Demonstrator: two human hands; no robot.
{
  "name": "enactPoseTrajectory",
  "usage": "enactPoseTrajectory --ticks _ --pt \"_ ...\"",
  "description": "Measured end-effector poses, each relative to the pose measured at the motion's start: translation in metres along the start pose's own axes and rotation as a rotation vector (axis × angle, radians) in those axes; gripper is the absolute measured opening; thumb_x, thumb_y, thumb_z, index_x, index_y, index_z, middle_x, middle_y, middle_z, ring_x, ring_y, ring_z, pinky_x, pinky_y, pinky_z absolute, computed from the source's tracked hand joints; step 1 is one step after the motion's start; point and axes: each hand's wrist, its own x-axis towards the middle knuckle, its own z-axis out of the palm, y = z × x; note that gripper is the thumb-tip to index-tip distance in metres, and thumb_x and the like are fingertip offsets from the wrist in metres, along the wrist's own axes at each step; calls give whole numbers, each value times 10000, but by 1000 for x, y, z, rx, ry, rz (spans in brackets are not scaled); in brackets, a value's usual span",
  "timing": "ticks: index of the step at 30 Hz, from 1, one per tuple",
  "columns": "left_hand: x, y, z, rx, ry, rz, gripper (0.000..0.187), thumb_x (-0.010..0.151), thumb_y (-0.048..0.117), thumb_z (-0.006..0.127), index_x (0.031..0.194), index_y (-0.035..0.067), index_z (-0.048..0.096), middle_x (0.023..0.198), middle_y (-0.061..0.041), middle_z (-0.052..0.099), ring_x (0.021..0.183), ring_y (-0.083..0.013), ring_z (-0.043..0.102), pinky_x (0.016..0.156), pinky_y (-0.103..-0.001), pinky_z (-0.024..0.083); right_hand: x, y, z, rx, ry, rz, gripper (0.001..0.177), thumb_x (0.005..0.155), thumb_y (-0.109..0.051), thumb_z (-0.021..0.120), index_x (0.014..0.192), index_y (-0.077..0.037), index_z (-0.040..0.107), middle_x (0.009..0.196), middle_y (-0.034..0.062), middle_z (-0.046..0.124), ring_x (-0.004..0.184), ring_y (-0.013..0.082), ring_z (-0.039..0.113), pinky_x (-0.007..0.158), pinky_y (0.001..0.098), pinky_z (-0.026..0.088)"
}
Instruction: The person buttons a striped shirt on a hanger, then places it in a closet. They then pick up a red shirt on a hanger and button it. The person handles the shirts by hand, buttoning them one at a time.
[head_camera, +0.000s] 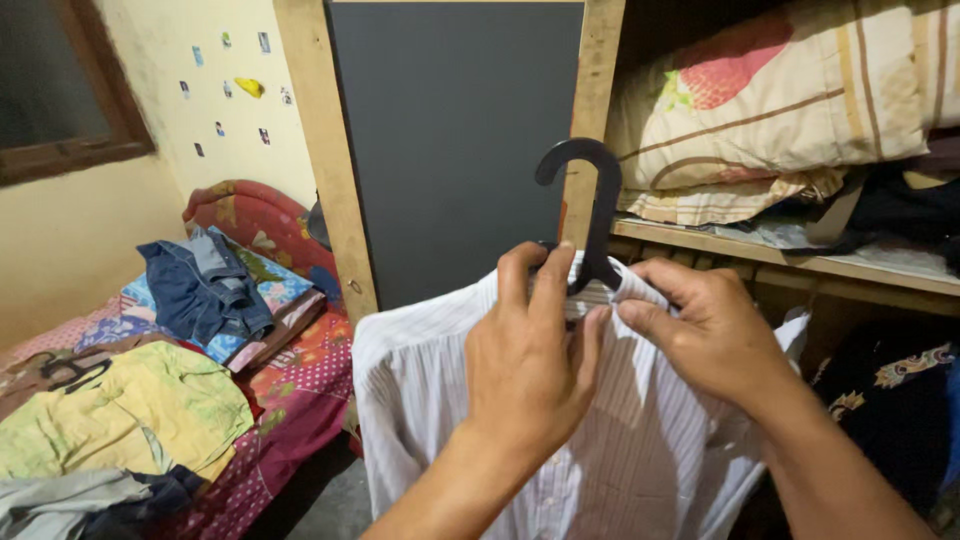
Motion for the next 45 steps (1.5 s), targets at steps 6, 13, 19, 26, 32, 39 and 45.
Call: enactPoseTrajectory --ticks 6,13,19,26,32,39,45 --pt "-4 -8 4 -34 146 -79 421 930 219 729 1258 4 574 1135 -210 578 922 -368 664 735 -454 538 -7 -15 34 45 132 -2 195 865 -85 681 1047 -57 747 747 48 785 645 72 679 604 291 543" --pt "-11 -24 -9 9 178 -137 478 960 262 723 1256 -64 538 1064 -235 635 966 -424 633 829 -483 496 -1 -8 104 776 3 78 166 993 -58 582 1098 -13 703 887 -11 700 793 67 630 683 257 518" --pt "-24 -40 -51 162 303 -233 655 876 261 779 1353 -76 482 1091 -244 561 982 -388 594 849 -450 475 -12 -32 162 898 -261 95 196 1057 -75 555 1156 13 700 923 -38 615 856 81 548 763 267 486" --pt "-33 -99 -89 115 496 -503 566 850 167 715 1389 93 555 1089 -152 598 1006 -282 625 887 -393 505 -14 -94 209 1210 -452 -63 381 873 169 563 1222 36 640 1211 51 614 1149 135 622 1001 281 508" --pt "-66 -144 -125 298 507 -458 532 812 55 674 1340 111 646 1095 -185 633 1023 -316 630 896 -398 502 -31 -111 245 1102 -552 -141 503 802 205 528 1265 27 609 1232 58 613 1176 155 639 1012 299 518" --pt "-94 -166 -164 431 277 -381 561 782 -8 631 1336 61 568 1020 -259 716 918 -430 702 755 -467 556 -42 -106 273 1102 -764 -268 510 782 142 591 1284 52 590 1311 124 577 1285 234 595 1101 350 469" --pt "-94 -140 -187 795 20 -789 499 788 20 643 1259 185 644 923 -235 719 905 -445 687 751 -543 512 -46 -98 285 655 -753 -471 466 776 6 692 1241 -18 660 1419 132 567 1304 307 567 1050 375 463"
